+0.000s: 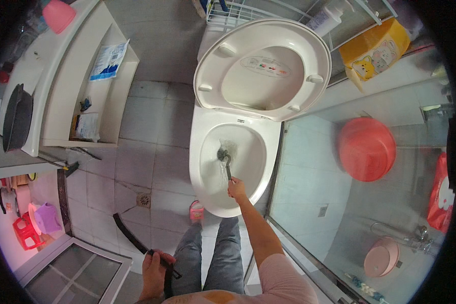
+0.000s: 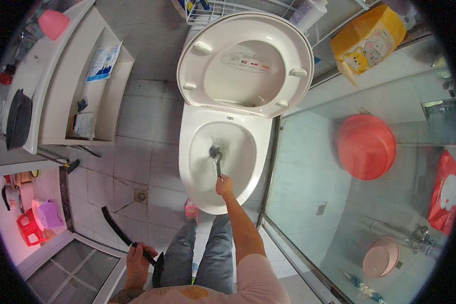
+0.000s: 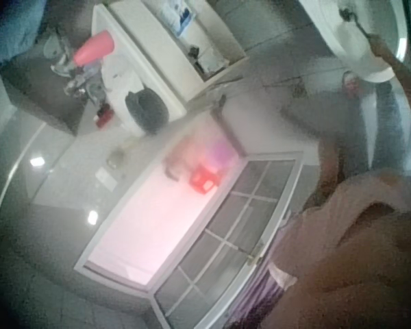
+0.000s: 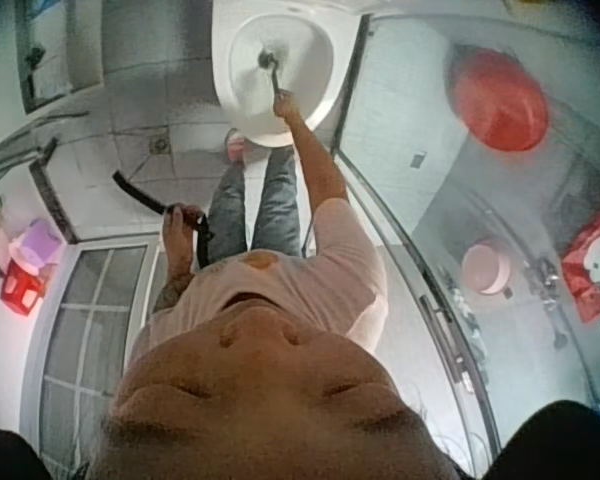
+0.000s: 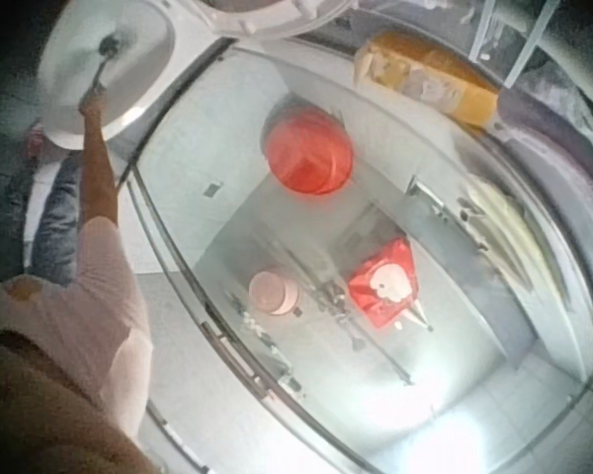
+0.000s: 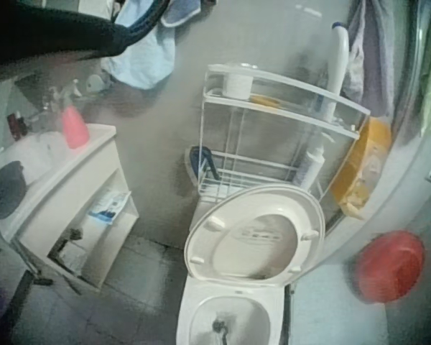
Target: The person scrubs the bathroom floor tiles and grout lines using a small brush and a spray bottle. They also briefly scrub the inside of the toilet bowl with a toilet brush before returning to the floor.
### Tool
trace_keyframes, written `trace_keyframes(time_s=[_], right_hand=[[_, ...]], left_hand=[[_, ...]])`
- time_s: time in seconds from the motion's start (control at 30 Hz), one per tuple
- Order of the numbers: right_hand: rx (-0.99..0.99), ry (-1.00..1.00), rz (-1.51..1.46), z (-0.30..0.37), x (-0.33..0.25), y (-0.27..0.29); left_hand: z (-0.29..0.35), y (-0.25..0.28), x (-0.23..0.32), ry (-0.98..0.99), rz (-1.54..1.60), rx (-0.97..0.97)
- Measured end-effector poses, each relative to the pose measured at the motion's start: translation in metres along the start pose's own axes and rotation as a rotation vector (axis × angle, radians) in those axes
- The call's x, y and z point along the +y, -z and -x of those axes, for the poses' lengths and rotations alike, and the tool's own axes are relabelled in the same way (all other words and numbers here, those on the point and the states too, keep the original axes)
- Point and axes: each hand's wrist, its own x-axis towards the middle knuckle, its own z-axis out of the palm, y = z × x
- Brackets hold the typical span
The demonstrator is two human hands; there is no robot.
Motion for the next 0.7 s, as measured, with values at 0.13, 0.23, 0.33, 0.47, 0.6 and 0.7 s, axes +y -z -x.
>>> trace_keyframes(time_s=[0.13, 0.23, 0.33, 0.47, 0.6, 0.7], right_hand=[[0.031, -0.162, -0.353, -0.015, 0.013, -0.004], [0.06, -0.112, 0.008, -0.024, 0.001, -0.006], [0.107, 0.181, 0.882, -0.022, 0.01, 0.011], [0.081, 0.401, 1.459, -0.018, -0.005, 0.041], [0.111, 0.272, 1.283, -0.032, -0.036, 0.06], [0.139, 0.4, 1.448, -0.01, 0.019, 0.046]], left_hand=[[-0.002, 0.005, -0.003, 0.023, 0.005, 0.008], [-0.002, 0.001, -0.002, 0.02, 0.006, 0.029], [-0.007, 0.003, -0.004, 0.006, -0.036, 0.017], [-0.004, 0.002, 0.003, 0.019, -0.04, 0.014], [-0.002, 0.001, 0.009, -0.026, 0.004, 0.036], [-0.004, 0.001, 0.011, -0.01, -0.01, 0.001]])
